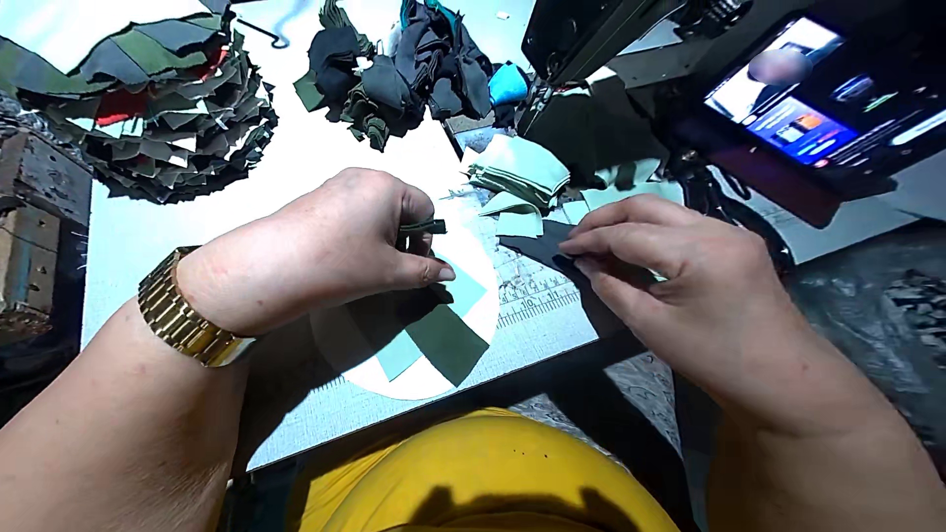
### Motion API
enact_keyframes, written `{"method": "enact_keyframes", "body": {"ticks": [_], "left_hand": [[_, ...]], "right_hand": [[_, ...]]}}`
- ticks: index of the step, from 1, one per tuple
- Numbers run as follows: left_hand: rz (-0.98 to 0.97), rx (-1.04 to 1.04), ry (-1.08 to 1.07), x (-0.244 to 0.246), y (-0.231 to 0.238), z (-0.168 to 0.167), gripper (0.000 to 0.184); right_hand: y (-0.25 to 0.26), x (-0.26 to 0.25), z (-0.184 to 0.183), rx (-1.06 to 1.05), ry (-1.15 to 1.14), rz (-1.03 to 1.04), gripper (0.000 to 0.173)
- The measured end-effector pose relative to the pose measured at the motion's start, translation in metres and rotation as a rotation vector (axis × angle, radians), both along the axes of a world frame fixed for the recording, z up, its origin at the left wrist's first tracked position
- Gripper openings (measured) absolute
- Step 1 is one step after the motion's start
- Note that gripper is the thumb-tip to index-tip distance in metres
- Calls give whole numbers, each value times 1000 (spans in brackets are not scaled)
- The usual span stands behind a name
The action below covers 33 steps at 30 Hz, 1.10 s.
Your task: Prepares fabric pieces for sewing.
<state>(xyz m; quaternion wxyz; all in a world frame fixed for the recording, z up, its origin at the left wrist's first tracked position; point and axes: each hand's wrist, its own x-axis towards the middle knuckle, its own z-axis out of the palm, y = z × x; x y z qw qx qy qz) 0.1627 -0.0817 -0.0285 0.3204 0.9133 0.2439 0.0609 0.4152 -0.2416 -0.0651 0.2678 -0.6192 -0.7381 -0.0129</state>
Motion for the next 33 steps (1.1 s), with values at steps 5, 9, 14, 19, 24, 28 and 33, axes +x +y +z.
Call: {"method": "enact_keyframes", "body": {"ticks": [5,9,14,19,24,28,33], "left_hand": [[42,-69,-84,1,0,-2,16],[41,-55,-106,2,1,-4,14],[29,-5,-159,2,1,-8,13],[35,-7,-172,2,2,-10,13],[36,14,-168,2,2,-12,12],[25,33,-179,1,3,-13,13],[29,35,-183,1,3,-13,12]], "right_hand": [[-9,-7,0,-57,-110,68,21],[-19,-8,9,-146,-78,112,20],[-13,-5,7,-58,6,5,19],[7,2,-13,12,74,-187,24],[15,-3,-12,21,102,-184,20],[19,2,-9,95,242,-153,19],[25,17,11,104,432,-103,16]]}}
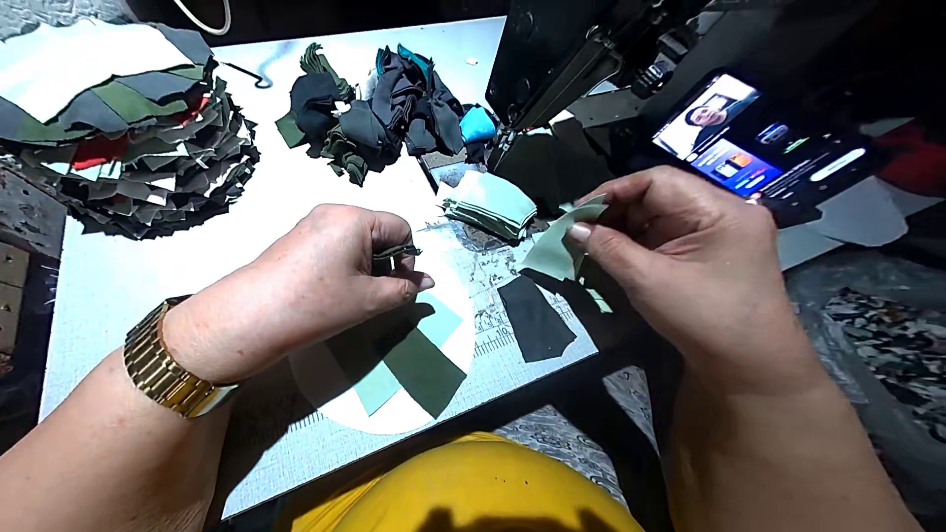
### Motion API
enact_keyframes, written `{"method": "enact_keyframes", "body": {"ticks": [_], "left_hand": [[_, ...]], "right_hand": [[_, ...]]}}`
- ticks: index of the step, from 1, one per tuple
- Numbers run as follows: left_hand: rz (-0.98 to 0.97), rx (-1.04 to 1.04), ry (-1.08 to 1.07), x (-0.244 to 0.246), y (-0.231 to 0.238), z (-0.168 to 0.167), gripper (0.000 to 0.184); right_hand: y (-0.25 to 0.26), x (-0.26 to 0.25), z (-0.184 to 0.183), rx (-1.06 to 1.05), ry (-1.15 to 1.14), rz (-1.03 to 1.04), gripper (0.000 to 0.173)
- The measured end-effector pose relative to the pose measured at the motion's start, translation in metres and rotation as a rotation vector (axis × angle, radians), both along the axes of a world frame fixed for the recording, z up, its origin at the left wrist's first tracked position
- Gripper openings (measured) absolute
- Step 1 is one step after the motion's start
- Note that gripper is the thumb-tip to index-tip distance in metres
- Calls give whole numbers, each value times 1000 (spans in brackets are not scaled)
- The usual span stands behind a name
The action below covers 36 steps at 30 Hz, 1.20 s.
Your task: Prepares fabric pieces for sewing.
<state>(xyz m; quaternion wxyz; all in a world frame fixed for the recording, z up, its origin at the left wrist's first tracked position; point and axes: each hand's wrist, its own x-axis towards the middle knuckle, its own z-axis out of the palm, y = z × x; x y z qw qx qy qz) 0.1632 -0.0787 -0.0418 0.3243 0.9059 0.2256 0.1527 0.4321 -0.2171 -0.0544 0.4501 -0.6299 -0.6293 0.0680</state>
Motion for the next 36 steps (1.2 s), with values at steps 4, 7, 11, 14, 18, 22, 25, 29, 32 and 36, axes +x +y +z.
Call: {"method": "enact_keyframes", "body": {"ticks": [4,7,11,14,18,22,25,29,32,36], "left_hand": [[12,11,-1,0,-1,0,12],[15,12,2,0,-1,0,12],[10,25,4,-1,0,1,13],[24,18,11,-1,-2,1,13],[21,15,13,0,-2,1,13],[19,20,5,-1,-2,1,13],[18,22,9,-1,-3,1,13],[15,6,12,-2,-2,2,13],[20,-14,9,-1,-2,4,12],[10,5,23,0,-3,5,11]], "right_hand": [[6,10,12,-15,-66,-34,15],[10,16,17,-108,-131,-30,15],[16,15,21,-128,-108,6,17],[24,17,24,-120,-137,58,14],[41,19,28,-110,-29,266,15],[64,15,16,-48,22,175,18],[68,14,4,-24,-148,-34,24],[35,8,13,-36,-277,96,12],[0,0,17,-141,-334,325,10],[-39,-8,2,-222,-362,380,13]]}}
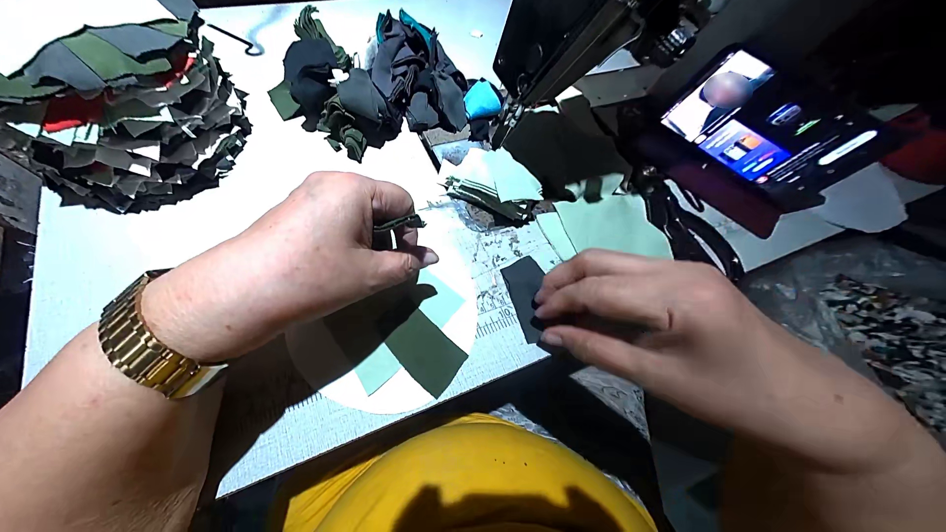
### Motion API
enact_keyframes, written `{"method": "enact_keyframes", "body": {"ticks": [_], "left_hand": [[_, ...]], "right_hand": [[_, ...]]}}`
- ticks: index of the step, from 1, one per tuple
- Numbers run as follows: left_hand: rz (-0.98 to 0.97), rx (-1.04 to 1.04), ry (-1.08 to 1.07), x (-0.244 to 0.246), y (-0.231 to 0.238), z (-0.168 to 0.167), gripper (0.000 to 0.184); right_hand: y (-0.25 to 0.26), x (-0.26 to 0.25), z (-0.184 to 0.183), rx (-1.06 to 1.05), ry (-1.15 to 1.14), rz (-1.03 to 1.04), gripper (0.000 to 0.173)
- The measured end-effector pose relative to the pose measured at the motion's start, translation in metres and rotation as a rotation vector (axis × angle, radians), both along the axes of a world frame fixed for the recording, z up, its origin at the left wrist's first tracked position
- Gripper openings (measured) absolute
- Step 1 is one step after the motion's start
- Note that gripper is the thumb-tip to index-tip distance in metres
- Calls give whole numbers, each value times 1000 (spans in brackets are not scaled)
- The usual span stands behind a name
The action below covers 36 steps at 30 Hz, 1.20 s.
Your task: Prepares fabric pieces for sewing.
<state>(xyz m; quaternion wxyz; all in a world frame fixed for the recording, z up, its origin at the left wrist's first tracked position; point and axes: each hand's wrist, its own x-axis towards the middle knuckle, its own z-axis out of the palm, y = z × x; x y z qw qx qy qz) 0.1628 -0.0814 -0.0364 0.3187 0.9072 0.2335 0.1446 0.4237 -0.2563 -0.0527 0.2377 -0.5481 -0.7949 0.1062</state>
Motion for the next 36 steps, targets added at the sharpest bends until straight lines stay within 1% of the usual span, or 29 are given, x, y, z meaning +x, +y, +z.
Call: {"method": "enact_keyframes", "body": {"ticks": [3,9,14,19,25,33,36], "left_hand": [[-9,18,1,1,-1,-1,11],[-22,3,13,3,-3,-3,11],[-28,5,6,3,-3,-1,10],[-25,11,8,2,-3,-1,10],[-32,26,12,3,-2,-2,12],[-43,18,4,3,-1,-4,11],[-47,16,1,3,-1,-5,12]], "right_hand": [[-15,-5,-8,33,-68,-45,18],[-20,-8,-15,117,-128,-23,17],[-24,-9,-15,114,-120,-9,17],[-25,-8,-18,128,-92,42,11],[-20,-3,-18,111,-38,46,14],[-13,-7,-24,109,-33,-2,17],[-11,-8,-25,111,33,-36,15]]}}
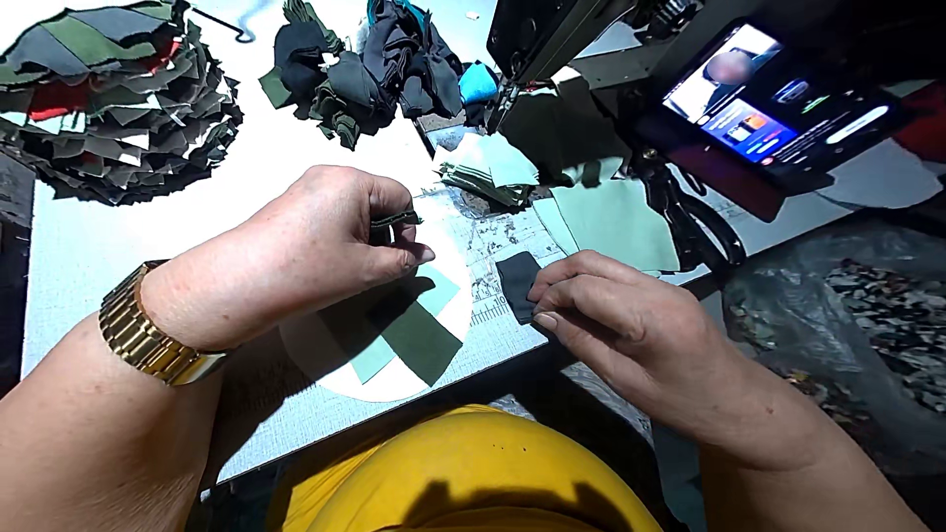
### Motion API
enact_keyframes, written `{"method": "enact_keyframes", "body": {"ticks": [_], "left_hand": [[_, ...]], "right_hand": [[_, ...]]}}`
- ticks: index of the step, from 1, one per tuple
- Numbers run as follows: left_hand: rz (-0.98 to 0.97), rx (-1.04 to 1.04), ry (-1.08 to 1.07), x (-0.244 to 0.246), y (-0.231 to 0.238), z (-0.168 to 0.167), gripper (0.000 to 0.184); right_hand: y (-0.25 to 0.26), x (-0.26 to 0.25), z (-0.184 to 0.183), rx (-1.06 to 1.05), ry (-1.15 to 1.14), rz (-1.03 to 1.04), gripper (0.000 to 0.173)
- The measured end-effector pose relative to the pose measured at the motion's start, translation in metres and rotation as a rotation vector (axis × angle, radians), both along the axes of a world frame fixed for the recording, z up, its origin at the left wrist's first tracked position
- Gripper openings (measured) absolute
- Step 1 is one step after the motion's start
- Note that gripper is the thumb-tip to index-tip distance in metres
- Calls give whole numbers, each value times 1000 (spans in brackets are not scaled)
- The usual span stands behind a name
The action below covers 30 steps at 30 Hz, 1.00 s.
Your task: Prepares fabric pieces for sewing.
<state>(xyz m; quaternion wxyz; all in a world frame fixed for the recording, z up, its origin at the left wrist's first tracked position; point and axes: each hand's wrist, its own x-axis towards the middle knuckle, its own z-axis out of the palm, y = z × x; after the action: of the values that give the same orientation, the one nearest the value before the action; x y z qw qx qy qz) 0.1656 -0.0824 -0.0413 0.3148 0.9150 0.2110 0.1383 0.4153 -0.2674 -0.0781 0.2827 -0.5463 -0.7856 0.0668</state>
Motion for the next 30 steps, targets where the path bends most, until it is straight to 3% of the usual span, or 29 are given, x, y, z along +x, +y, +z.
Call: {"method": "enact_keyframes", "body": {"ticks": [11,16,21,30], "left_hand": [[-18,5,-6,-1,-2,2,10],[-202,27,-36,5,-17,1,4],[-343,52,48,15,-42,-9,13],[-327,206,124,26,-56,-17,17]], "right_hand": [[-7,-7,5,-70,82,-74,15],[-8,-15,2,-88,195,-200,13],[-8,-23,-1,-93,277,-276,12],[-9,-22,-6,-96,312,-257,11]]}}
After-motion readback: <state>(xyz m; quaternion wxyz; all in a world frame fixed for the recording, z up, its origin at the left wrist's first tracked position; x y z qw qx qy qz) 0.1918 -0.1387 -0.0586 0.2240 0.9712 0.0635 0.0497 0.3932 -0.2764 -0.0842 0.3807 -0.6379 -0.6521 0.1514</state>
